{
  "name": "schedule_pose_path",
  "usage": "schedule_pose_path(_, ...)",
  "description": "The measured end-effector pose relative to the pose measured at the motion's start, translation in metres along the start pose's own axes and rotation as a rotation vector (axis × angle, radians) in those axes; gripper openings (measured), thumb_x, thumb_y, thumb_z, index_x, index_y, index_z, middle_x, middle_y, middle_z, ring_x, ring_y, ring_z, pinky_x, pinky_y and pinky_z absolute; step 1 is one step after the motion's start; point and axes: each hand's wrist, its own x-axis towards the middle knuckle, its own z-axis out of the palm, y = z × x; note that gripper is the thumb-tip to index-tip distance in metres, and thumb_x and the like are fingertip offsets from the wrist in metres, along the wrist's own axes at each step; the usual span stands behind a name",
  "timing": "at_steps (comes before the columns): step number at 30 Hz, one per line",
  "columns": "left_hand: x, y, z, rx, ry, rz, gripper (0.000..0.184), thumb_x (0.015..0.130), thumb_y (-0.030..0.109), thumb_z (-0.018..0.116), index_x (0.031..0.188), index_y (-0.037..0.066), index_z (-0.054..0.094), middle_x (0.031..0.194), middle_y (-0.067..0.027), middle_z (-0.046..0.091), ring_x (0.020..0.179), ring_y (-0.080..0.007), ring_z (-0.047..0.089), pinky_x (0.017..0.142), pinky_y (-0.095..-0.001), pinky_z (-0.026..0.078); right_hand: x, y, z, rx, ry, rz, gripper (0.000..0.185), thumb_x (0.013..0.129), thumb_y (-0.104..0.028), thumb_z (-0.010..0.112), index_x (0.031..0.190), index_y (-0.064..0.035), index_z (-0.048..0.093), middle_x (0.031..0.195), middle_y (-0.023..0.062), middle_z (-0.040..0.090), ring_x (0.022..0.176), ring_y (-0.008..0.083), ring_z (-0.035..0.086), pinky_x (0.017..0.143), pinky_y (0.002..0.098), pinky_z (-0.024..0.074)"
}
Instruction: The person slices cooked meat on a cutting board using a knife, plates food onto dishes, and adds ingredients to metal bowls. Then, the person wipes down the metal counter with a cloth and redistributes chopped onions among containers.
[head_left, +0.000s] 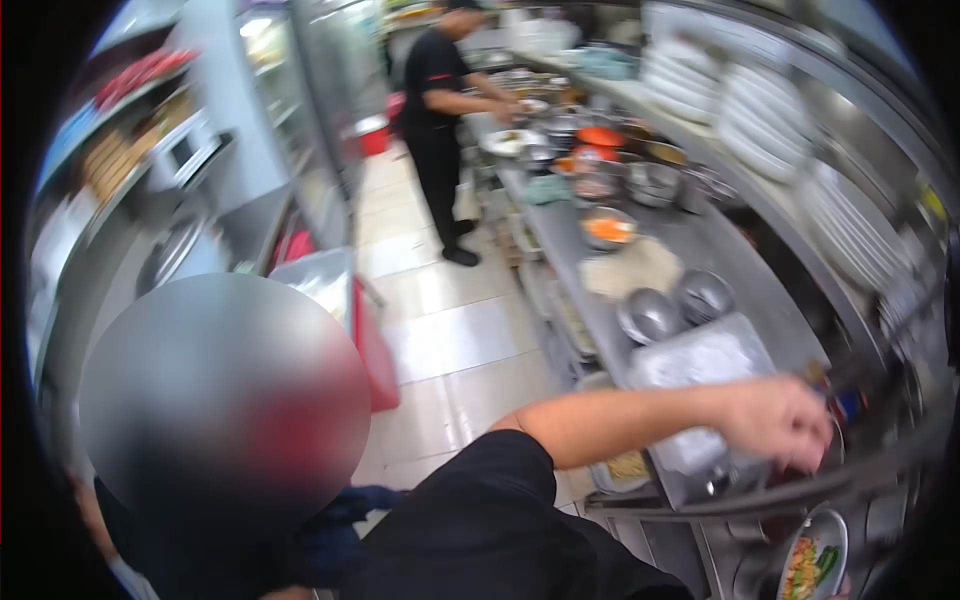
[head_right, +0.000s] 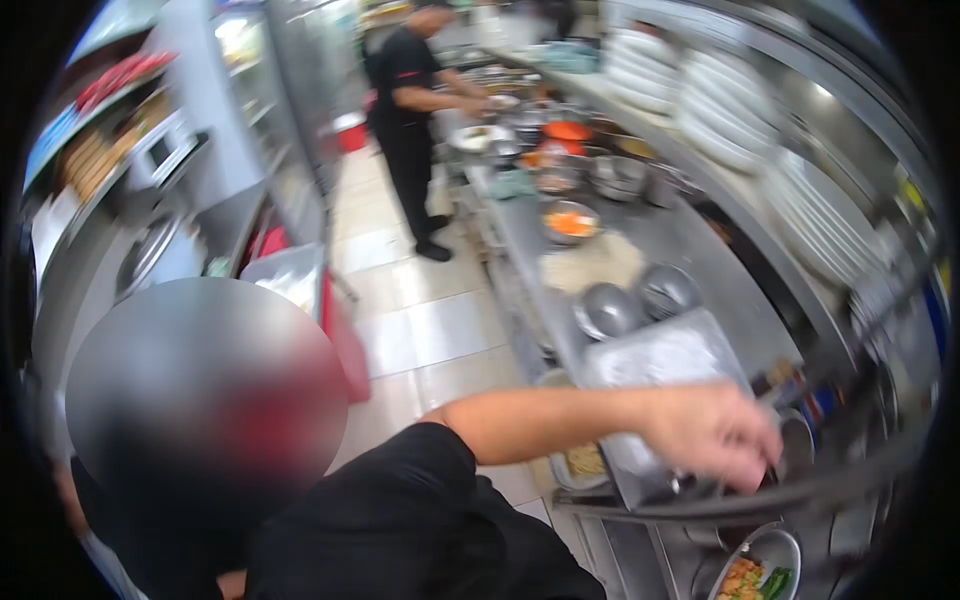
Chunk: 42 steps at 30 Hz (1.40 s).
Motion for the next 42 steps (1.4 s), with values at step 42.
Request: schedule_pose_path(42, -0.887, 0.099, -0.683, 0.019, 2.179, -0.845, 0.041, 0.084, 0.006, 0.040, 0.124, 0.000, 0.048, 0.081, -0.0158, 0.065, 0.056, -0.0222, 0.065, 0.043, -0.0320, 0.056, 0.388, -0.303, 1.297, -0.096, -1.123, -0.214, 0.025, 0.075, -0.025, 0.069, 0.091, -0.0055, 0.070, 0.084, 0.0167, 0.070, 0.079, 0.0352, 0.067, 0.075, 0.0429, 0.0538)
